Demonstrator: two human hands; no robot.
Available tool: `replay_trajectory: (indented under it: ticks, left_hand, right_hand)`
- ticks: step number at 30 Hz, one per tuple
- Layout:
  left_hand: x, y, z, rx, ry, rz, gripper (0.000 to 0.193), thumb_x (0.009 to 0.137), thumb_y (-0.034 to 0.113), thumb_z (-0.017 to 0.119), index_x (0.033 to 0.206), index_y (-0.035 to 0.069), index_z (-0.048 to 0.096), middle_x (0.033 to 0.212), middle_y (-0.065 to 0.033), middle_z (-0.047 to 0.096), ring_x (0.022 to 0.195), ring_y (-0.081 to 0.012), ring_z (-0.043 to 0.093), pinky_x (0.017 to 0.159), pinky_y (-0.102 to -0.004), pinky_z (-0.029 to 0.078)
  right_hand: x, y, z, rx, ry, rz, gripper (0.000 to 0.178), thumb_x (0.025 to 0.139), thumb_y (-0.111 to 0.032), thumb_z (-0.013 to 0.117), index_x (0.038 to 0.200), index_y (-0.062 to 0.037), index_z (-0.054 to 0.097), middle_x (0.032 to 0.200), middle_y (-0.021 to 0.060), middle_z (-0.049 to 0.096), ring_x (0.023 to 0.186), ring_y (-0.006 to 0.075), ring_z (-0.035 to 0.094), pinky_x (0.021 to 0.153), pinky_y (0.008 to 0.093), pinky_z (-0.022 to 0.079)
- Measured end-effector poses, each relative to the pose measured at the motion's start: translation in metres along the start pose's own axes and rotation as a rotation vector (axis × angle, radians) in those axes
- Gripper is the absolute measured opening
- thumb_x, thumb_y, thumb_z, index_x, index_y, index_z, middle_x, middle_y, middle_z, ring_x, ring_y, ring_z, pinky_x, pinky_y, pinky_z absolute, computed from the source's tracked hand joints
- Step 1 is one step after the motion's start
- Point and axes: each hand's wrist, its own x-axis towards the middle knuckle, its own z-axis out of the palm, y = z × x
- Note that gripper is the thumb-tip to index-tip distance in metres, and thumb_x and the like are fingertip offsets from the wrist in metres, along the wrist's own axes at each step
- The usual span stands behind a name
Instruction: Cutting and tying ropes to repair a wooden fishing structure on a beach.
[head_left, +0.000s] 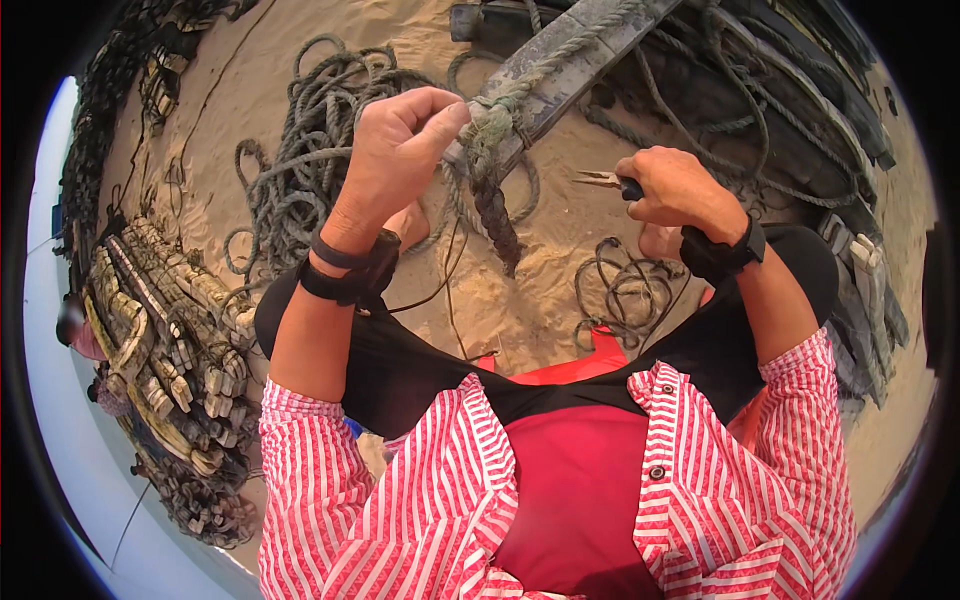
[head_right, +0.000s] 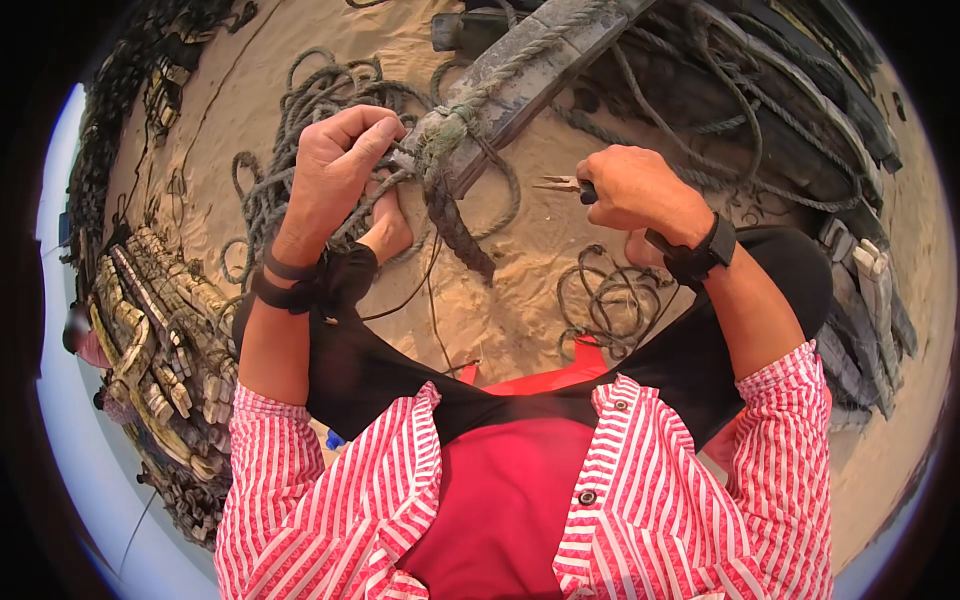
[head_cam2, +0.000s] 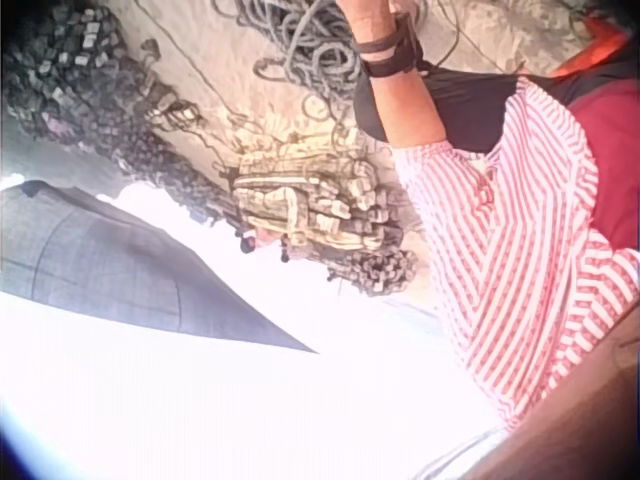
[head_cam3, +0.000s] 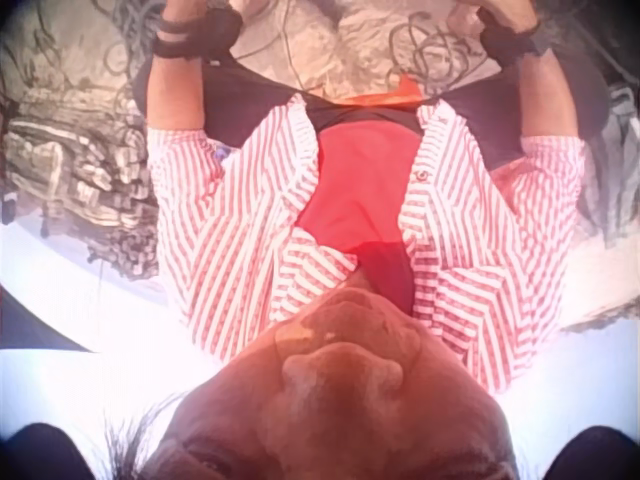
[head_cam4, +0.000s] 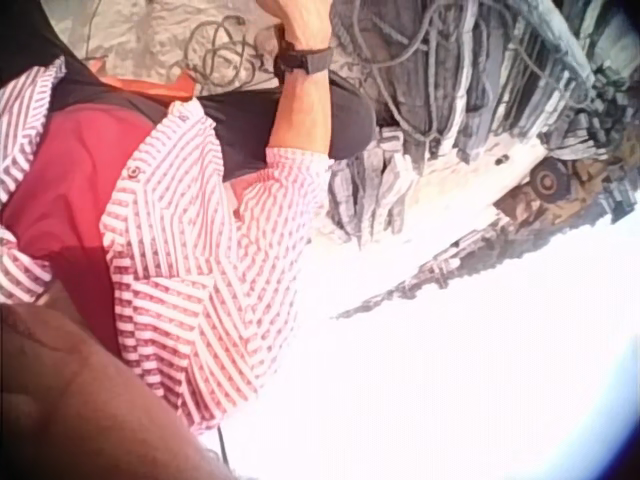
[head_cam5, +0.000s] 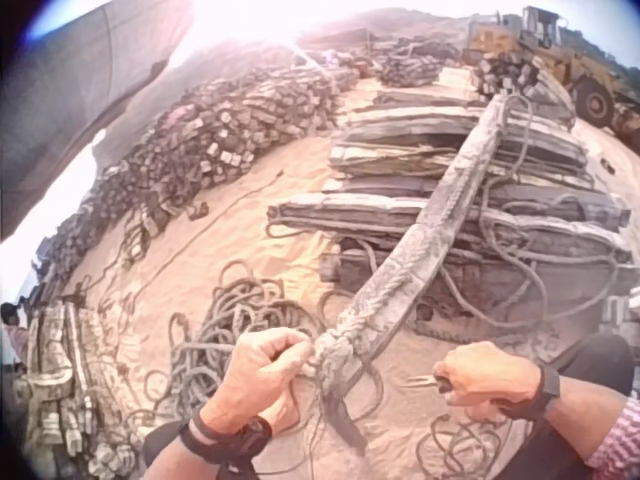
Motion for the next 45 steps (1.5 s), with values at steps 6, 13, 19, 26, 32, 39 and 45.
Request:
replay_trajectory:
  ticks: [6, 13, 19, 26, 32, 39, 45]
  left_hand:
    - [0.002, 0.008, -0.028, -0.691, 0.166, 0.038, 0.023, 0.094, 0.004, 0.056, 0.116, -0.001, 0.062, 0.069, 0.0102, 0.044, 0.055, 0.0015, 0.03, 0.048, -0.018, 0.024]
    - [0.015, 0.033, -0.001, -0.515, -0.113, -0.007, 0.023, 0.095, 0.005, 0.057, 0.116, 0.001, 0.063, 0.064, 0.0124, 0.042, 0.053, 0.0022, 0.03, 0.048, -0.0182, 0.024]
    - [0.021, 0.025, 0.005, -0.431, -0.153, 0.068, 0.021, 0.093, 0.003, 0.059, 0.114, 0.002, 0.063, 0.064, 0.0129, 0.041, 0.053, 0.0024, 0.032, 0.046, -0.0176, 0.024]
    - [0.036, 0.007, -0.029, -0.912, 0.359, -0.034, 0.013, 0.094, -0.001, 0.057, 0.106, 0.001, 0.061, 0.064, 0.0097, 0.038, 0.05, -0.0008, 0.029, 0.045, -0.0191, 0.025]
    - [0.048, 0.024, -0.033, -0.865, 0.261, 0.174, 0.015, 0.096, -0.001, 0.056, 0.11, -0.001, 0.061, 0.063, 0.0085, 0.038, 0.051, -0.0008, 0.029, 0.045, -0.0197, 0.024]
    - [0.049, 0.046, -0.023, -0.7, 0.066, -0.02, 0.013, 0.098, 0.016, 0.058, 0.098, 0.005, 0.065, 0.059, -0.0003, 0.05, 0.055, -0.0166, 0.051, 0.056, -0.0334, 0.045]
    - [0.037, 0.042, 0.0, -0.691, -0.111, 0.154, 0.018, 0.1, 0.01, 0.055, 0.112, -0.002, 0.06, 0.064, 0.0044, 0.046, 0.052, -0.0044, 0.038, 0.048, -0.0202, 0.033]
  right_hand:
    - [0.009, 0.01, -0.029, 0.228, 0.376, -0.018, 0.041, 0.069, -0.016, 0.066, 0.107, -0.0019, 0.068, 0.081, 0.0207, 0.067, 0.079, 0.0379, 0.065, 0.072, 0.045, 0.052]
    - [0.019, -0.029, -0.019, 0.255, 0.446, -0.184, 0.046, 0.074, -0.02, 0.067, 0.117, -0.0016, 0.063, 0.101, 0.0189, 0.065, 0.096, 0.0364, 0.063, 0.086, 0.0431, 0.051]
    - [0.032, -0.041, 0.013, 0.14, 0.392, -0.219, 0.04, 0.076, -0.009, 0.066, 0.115, -0.0057, 0.062, 0.093, 0.015, 0.061, 0.091, 0.0359, 0.062, 0.08, 0.0449, 0.051]
    - [0.03, -0.041, 0.015, -0.055, 0.322, -0.159, 0.028, 0.073, 0.001, 0.061, 0.1, -0.0065, 0.061, 0.089, 0.013, 0.06, 0.089, 0.0357, 0.062, 0.075, 0.046, 0.051]
    - [0.035, -0.035, 0.015, -0.122, 0.389, -0.183, 0.016, 0.081, -0.004, 0.057, 0.095, -0.0051, 0.065, 0.086, 0.0156, 0.063, 0.085, 0.0356, 0.064, 0.073, 0.0456, 0.052]
    - [0.04, -0.016, -0.007, 0.414, 0.28, -0.023, 0.025, 0.077, -0.009, 0.062, 0.102, -0.0037, 0.062, 0.097, 0.0139, 0.066, 0.083, 0.0266, 0.063, 0.074, 0.0385, 0.05]
    - [0.044, -0.065, -0.029, 1.402, 0.36, -0.302, 0.025, 0.09, -0.018, 0.064, 0.11, -0.0045, 0.057, 0.096, 0.0037, 0.064, 0.076, 0.0116, 0.06, 0.071, 0.0289, 0.052]
